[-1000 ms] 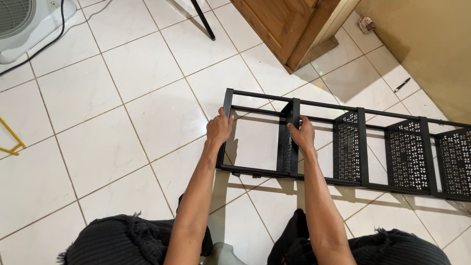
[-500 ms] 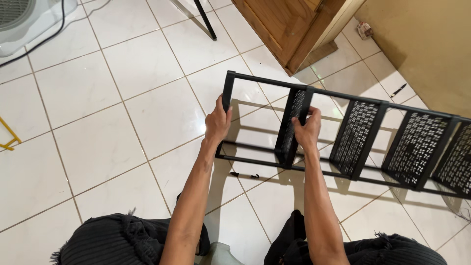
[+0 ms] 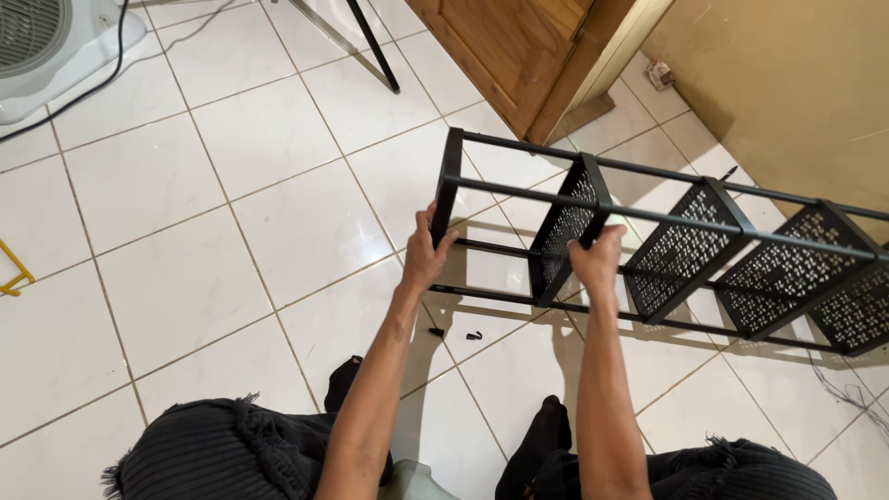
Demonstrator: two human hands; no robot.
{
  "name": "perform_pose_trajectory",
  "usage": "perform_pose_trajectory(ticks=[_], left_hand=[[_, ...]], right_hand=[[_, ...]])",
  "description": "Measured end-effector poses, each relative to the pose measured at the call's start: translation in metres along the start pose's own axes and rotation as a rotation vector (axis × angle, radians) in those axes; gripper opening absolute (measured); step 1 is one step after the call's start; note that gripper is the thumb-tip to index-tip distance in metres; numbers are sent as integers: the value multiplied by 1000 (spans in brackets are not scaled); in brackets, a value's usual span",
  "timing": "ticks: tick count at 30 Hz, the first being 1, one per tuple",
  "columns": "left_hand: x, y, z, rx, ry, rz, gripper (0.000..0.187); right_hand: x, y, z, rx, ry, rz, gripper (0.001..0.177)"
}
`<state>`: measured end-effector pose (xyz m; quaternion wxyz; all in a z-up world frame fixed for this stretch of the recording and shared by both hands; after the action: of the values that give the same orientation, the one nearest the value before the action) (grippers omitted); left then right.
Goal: The person assembles a black perforated metal rack by hand. They lay the frame flat, insert and secure metal clips into the side rails, then attach a perforated tray to the frame.
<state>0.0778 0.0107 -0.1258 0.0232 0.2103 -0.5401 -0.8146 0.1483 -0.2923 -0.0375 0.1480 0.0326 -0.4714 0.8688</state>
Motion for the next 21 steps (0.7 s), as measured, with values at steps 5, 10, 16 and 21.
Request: perform_pose_trajectory(ticks=[5,10,16,21], left_hand=[[15,23,0,-70,23,-112,60],[20,46,4,-81,-48,50,52],[22,66,6,-159,-152,154,45],[17,79,9,-193,-243,197,58]], right_hand=[[21,-28,35,315,-101,-118,57],[42,-49,59,659,1,-161,63],[53,-58,41,552,86,53,56],[75,-66,0,457,9,613,35]])
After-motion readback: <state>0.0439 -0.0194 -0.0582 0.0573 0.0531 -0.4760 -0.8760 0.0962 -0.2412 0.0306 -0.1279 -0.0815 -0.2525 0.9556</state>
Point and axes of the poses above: each hand's wrist, its own x-axis away from the middle knuckle, its own z-axis out of the back of the hand, y = z × x, the point moved 3 cm from there along -x, towards the middle knuckle, and after that the axes turned 6 degrees about -z, right-handed, at the moved point
